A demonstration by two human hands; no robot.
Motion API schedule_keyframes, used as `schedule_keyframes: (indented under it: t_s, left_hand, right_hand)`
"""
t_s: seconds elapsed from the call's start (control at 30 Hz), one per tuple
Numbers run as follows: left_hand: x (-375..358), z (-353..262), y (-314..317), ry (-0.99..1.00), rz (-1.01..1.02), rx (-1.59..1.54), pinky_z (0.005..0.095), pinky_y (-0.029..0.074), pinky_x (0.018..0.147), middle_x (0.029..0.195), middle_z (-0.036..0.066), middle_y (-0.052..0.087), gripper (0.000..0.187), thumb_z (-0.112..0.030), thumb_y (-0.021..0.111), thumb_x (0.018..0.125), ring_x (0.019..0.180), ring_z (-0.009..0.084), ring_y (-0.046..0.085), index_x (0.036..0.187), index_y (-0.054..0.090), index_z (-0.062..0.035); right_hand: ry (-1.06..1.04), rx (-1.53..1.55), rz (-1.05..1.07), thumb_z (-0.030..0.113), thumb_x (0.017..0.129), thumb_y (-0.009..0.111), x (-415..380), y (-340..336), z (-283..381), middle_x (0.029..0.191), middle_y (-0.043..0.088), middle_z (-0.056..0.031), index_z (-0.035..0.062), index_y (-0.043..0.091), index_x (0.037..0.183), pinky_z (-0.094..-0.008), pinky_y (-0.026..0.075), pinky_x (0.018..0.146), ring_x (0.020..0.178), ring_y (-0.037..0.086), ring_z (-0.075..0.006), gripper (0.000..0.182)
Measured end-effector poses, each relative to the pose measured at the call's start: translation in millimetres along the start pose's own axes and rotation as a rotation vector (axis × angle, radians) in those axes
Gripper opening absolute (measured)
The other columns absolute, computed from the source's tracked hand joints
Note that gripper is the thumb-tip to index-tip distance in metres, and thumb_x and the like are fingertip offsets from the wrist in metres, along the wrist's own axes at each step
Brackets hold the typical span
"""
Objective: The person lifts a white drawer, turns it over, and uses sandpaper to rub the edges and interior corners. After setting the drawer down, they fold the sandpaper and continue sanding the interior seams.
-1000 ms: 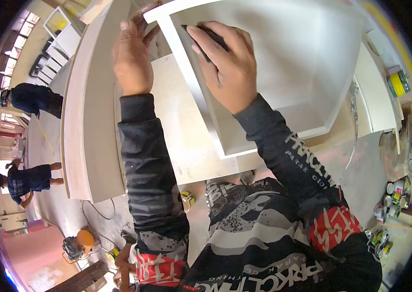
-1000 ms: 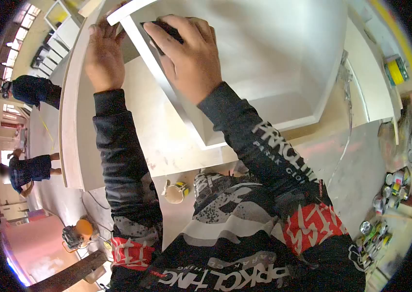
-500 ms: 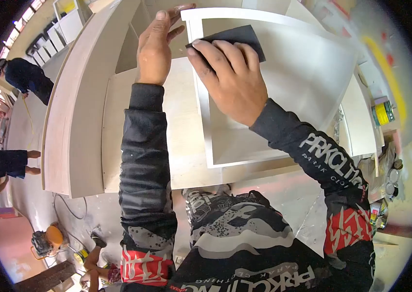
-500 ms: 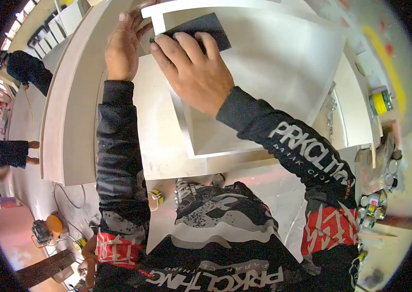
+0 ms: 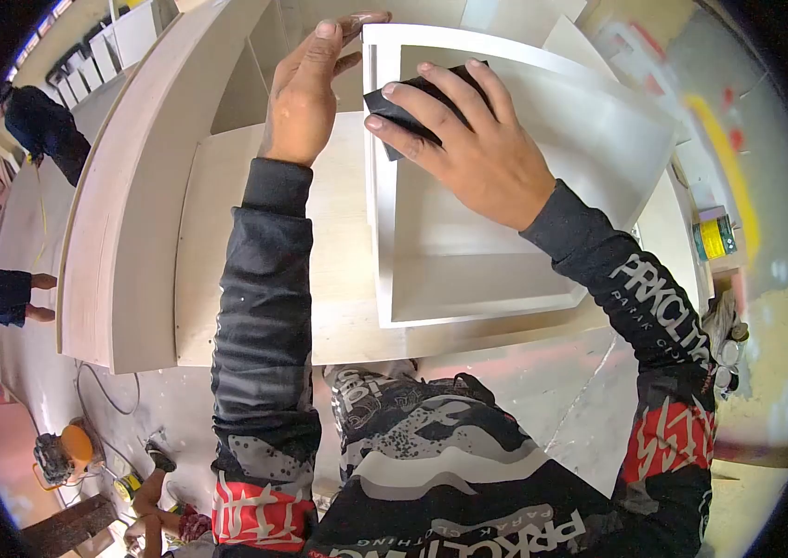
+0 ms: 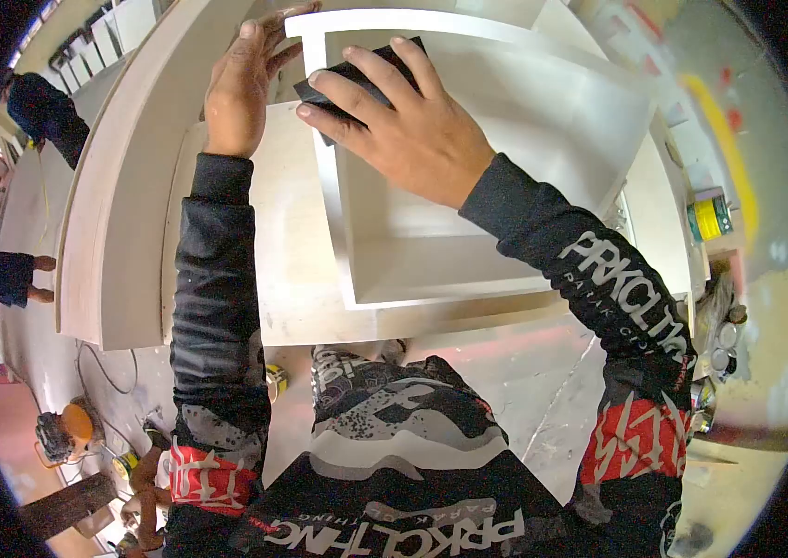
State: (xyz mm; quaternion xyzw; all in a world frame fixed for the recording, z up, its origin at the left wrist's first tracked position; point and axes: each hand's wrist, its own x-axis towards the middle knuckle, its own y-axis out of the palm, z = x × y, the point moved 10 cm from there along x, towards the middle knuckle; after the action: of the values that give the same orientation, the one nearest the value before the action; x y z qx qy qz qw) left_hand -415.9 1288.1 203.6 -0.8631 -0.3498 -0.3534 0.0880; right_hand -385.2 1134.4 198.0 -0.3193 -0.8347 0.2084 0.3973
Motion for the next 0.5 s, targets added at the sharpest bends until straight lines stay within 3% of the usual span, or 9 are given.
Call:
schedule_keyframes:
  t_s: [0.27, 0.3, 0.37, 0.5]
  left_hand:
    - [-3, 1, 2, -0.038, 0.032, -0.036, 0.0392, 0.040, 0.106, 0.134, 0.017, 0.060, 0.059, -0.046, 0.035, 0.107, 0.124, 0.0254, 0.055, 0.130, 0.058, 0.0030]
    - [-4, 0, 3, -0.033, 0.030, -0.037, 0.0386, 0.041, 0.106, 0.133, 0.016, 0.060, 0.059, -0.046, 0.035, 0.107, 0.123, 0.0249, 0.055, 0.129, 0.059, 0.0031]
    - [-4, -4, 4, -0.028, 0.028, -0.039, 0.0380, 0.041, 0.105, 0.133, 0.016, 0.061, 0.060, -0.046, 0.035, 0.107, 0.123, 0.0243, 0.056, 0.128, 0.060, 0.0032]
    - [-6, -9, 5, -0.030, 0.036, -0.020, 0.0382, 0.041, 0.106, 0.133, 0.016, 0.061, 0.060, -0.047, 0.034, 0.107, 0.122, 0.0247, 0.056, 0.129, 0.059, 0.0030]
  right_hand:
    - [0.000, 0.072, -0.057, 0.020, 0.086, 0.060, 5, -6, -8, 0.127, 0.053, -0.0022, 0.0191, 0.062, 0.127, -0.0451, 0.043, 0.097, 0.117, 0.049, -0.0244, 0.040]
    - [-0.001, 0.077, -0.056, 0.020, 0.086, 0.060, 6, -8, -7, 0.127, 0.053, -0.0022, 0.0191, 0.062, 0.127, -0.0451, 0.043, 0.097, 0.117, 0.049, -0.0244, 0.040]
    - [0.080, 0.101, -0.011, 0.013, 0.075, 0.072, 8, -8, -13, 0.134, 0.054, -0.0009, 0.0175, 0.064, 0.125, -0.0433, 0.043, 0.102, 0.122, 0.049, -0.0256, 0.051]
    - [0.038, 0.072, -0.019, 0.013, 0.074, 0.073, 4, -6, -6, 0.137, 0.053, 0.0011, 0.0180, 0.064, 0.125, -0.0430, 0.043, 0.101, 0.122, 0.050, -0.0246, 0.053]
